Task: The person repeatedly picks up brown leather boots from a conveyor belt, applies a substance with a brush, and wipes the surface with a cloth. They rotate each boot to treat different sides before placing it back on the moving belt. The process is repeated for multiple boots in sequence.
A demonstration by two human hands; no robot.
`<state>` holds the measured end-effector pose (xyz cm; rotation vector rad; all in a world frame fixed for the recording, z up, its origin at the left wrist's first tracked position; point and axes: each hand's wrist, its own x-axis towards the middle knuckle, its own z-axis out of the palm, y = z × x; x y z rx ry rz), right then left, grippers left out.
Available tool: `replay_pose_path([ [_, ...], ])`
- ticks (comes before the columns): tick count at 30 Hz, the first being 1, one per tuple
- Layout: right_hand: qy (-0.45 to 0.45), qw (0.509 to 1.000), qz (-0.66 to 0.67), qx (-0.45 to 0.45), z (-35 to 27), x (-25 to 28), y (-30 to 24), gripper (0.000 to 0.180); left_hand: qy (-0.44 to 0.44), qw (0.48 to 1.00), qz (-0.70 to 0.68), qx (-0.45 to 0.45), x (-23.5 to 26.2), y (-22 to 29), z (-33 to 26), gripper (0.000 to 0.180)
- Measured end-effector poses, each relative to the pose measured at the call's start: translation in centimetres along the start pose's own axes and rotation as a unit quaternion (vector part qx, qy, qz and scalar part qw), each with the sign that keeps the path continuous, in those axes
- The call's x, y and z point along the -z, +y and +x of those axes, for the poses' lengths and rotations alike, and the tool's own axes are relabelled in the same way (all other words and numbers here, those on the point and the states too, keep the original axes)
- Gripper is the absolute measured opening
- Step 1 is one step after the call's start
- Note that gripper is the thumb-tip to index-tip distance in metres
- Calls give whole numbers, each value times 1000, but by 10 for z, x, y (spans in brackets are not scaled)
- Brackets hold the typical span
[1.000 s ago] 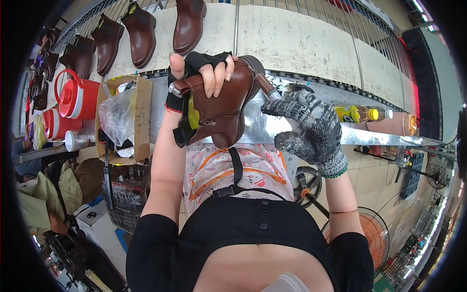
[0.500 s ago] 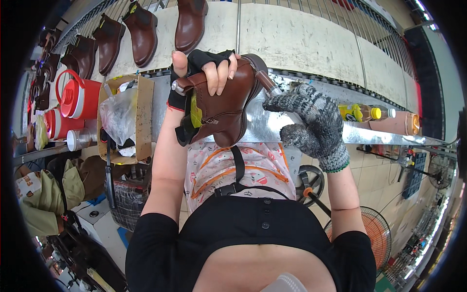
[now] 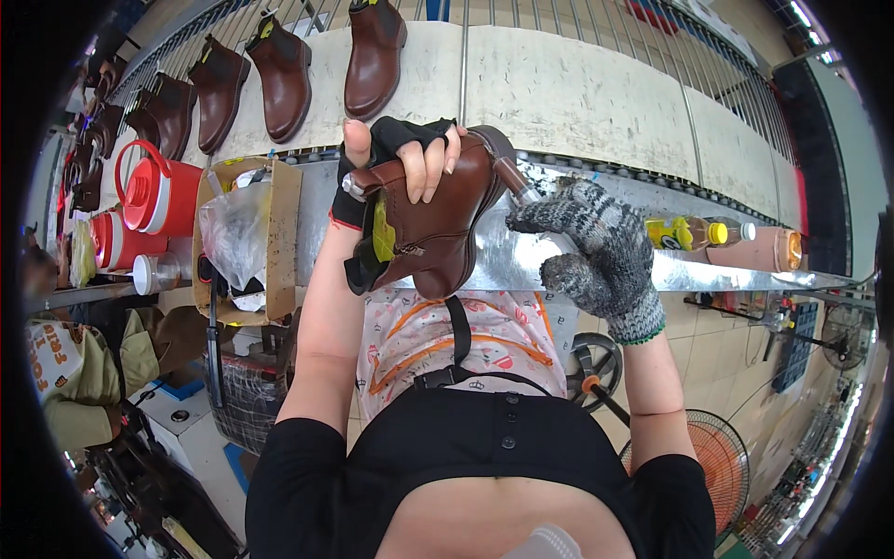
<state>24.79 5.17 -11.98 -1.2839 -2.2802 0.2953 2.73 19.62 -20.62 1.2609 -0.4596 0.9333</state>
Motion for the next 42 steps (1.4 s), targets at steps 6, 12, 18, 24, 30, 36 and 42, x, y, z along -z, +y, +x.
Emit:
replay_pose_path([
  [6,-17,1000,-2,-26,0,-2,0,40,-6,1000,8,-9,5,-3,-1,84],
  [12,-16,998,24,-51,4,-3,-2,48,65,997,13,33,-8,5,-1,82],
  [18,-9,998,27,-59,4,-3,-2,47,47,998,23,22,-5,6,1,81],
  [24,-23,997,53,-60,6,-3,-3,47,81,997,-7,-2,-6,-1,-8,81],
  [30,9,998,52,-17,6,-16,5,43,77,995,-34,-52,9,-4,-8,80],
  [36,30,999,22,-7,7,-40,5,41,85,993,-40,-68,36,7,-20,78],
  [42,34,998,44,-5,6,-84,17,41,93,993,-39,-55,52,13,-30,75],
])
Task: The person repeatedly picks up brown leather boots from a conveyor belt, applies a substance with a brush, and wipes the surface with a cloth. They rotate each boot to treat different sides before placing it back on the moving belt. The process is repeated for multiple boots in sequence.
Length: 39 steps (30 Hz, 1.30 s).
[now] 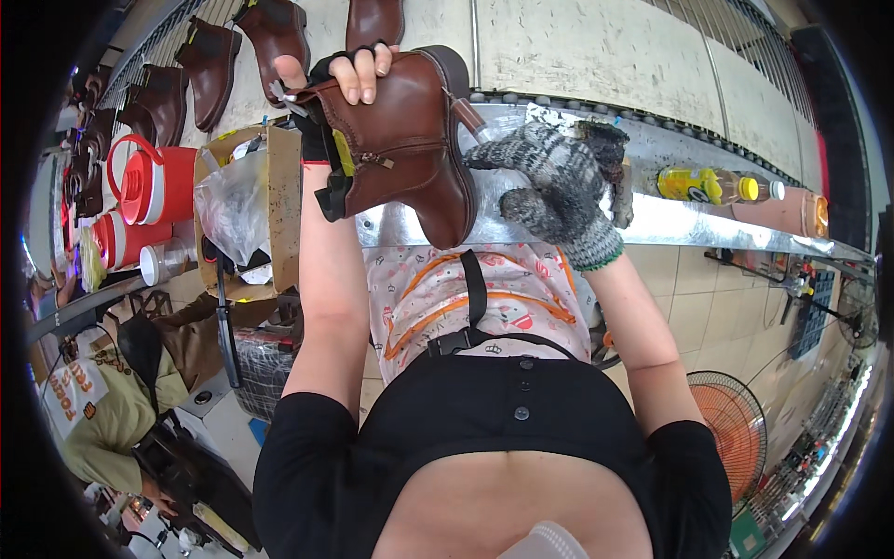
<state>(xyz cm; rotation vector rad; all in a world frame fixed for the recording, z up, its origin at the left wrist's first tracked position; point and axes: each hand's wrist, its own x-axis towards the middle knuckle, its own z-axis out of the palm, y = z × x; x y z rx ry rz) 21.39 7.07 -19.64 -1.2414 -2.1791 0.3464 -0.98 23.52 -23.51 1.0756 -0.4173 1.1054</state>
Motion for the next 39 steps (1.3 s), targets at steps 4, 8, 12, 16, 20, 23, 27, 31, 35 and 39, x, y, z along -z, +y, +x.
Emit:
replay_pose_path([
  [4,29,999,-9,13,2,-25,5,42,5,1000,6,12,10,10,-3,73],
  [8,30,998,-40,30,2,-30,0,39,11,1000,16,23,16,19,-8,70],
  [12,36,999,-14,13,-2,-37,-1,34,15,1000,16,21,17,21,-11,71],
  [16,50,996,63,26,-7,-52,6,31,24,999,18,21,18,21,-14,72],
  [20,51,995,84,19,-10,-56,4,31,32,999,22,19,19,23,-18,72],
  [23,63,992,111,21,-14,-62,6,29,36,999,24,21,20,25,-20,73],
  [27,51,971,230,-26,-15,-55,1,25,43,998,25,25,26,27,-25,73],
  [31,53,955,288,-47,-19,-62,2,26,57,998,28,31,37,30,-32,74],
  [35,24,958,280,-48,-29,-67,12,30,78,996,35,39,60,36,-39,74],
  [39,-39,955,276,-106,-33,-49,11,24,104,992,46,54,81,42,-51,75],
])
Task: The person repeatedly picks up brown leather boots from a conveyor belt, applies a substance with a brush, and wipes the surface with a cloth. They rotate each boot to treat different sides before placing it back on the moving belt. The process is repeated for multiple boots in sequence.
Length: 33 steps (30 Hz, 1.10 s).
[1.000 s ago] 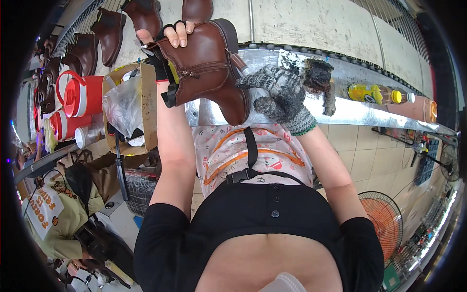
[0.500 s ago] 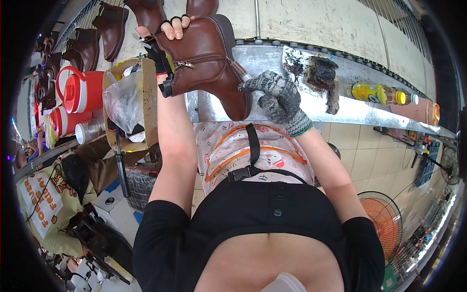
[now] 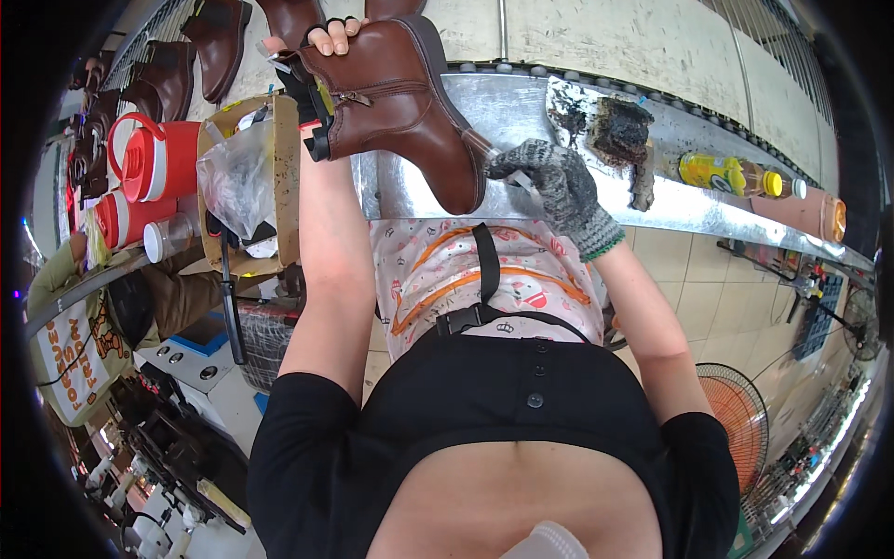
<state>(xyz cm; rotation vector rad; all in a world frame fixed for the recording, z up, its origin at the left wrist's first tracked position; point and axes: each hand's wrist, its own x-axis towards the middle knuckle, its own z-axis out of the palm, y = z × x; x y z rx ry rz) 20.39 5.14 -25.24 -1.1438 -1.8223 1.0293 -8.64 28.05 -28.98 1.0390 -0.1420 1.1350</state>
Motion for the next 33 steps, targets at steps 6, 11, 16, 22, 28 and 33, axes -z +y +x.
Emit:
replay_pose_path([
  [6,-13,998,22,-60,-22,8,0,20,46,998,29,24,29,4,-12,76],
  [11,24,983,126,-132,-48,-2,21,21,131,977,157,53,39,12,-18,77],
  [16,125,847,467,-223,-65,-14,53,51,270,914,302,-12,33,-7,-18,61],
  [22,173,779,524,-299,-67,-15,61,76,407,818,405,-35,67,-34,-26,47],
  [28,198,831,438,-279,-66,-1,33,74,333,602,726,-7,-14,-17,-15,36],
  [33,240,849,332,-334,-59,7,3,71,370,537,757,40,-45,-5,-26,43],
])
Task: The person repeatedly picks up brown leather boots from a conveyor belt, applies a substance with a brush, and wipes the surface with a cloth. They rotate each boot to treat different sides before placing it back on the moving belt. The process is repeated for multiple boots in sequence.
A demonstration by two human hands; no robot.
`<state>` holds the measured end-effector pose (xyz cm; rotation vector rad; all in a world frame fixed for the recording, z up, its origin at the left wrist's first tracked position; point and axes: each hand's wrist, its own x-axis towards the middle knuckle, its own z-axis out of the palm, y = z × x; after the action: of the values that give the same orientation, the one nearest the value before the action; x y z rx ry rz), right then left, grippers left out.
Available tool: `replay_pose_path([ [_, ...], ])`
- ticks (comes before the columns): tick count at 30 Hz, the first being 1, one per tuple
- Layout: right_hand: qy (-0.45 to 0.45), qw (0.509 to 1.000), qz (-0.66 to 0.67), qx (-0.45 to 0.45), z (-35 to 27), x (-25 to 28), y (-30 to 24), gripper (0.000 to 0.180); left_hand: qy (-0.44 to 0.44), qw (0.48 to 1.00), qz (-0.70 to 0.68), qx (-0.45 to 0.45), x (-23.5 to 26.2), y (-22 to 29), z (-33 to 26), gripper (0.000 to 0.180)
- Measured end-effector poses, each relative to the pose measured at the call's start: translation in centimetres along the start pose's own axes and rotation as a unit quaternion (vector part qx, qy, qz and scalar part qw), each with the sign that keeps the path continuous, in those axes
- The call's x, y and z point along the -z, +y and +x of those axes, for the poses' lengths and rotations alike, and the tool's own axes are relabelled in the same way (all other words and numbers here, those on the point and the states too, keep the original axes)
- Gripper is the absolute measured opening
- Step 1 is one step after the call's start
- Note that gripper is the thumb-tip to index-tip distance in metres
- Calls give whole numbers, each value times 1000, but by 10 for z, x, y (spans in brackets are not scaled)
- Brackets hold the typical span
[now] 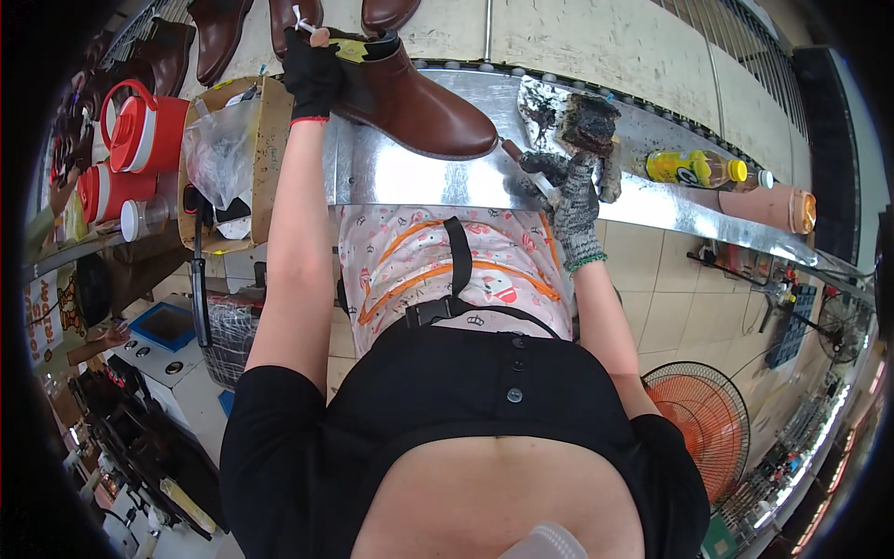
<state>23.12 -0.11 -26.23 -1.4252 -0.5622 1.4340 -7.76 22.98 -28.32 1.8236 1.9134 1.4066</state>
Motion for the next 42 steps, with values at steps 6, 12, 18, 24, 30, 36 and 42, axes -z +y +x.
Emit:
replay_pose_path([
  [6,14,993,-70,89,9,0,2,64,29,999,28,-8,36,18,-30,68],
  [12,61,947,-267,169,37,22,23,46,8,999,-39,-24,59,22,-58,64],
  [18,67,973,-169,141,32,20,12,15,-8,1000,11,-22,75,34,-76,68],
  [24,-3,996,-50,80,21,10,-11,13,-67,997,36,18,95,65,-92,80],
  [30,8,884,-381,270,13,2,-8,31,-196,965,-99,141,110,71,-120,86],
  [36,-38,923,-299,239,-1,-4,-4,42,-204,929,-172,256,114,86,-159,81],
  [42,-66,886,-355,291,-26,-10,-8,37,-182,887,-240,349,108,93,-189,69],
])
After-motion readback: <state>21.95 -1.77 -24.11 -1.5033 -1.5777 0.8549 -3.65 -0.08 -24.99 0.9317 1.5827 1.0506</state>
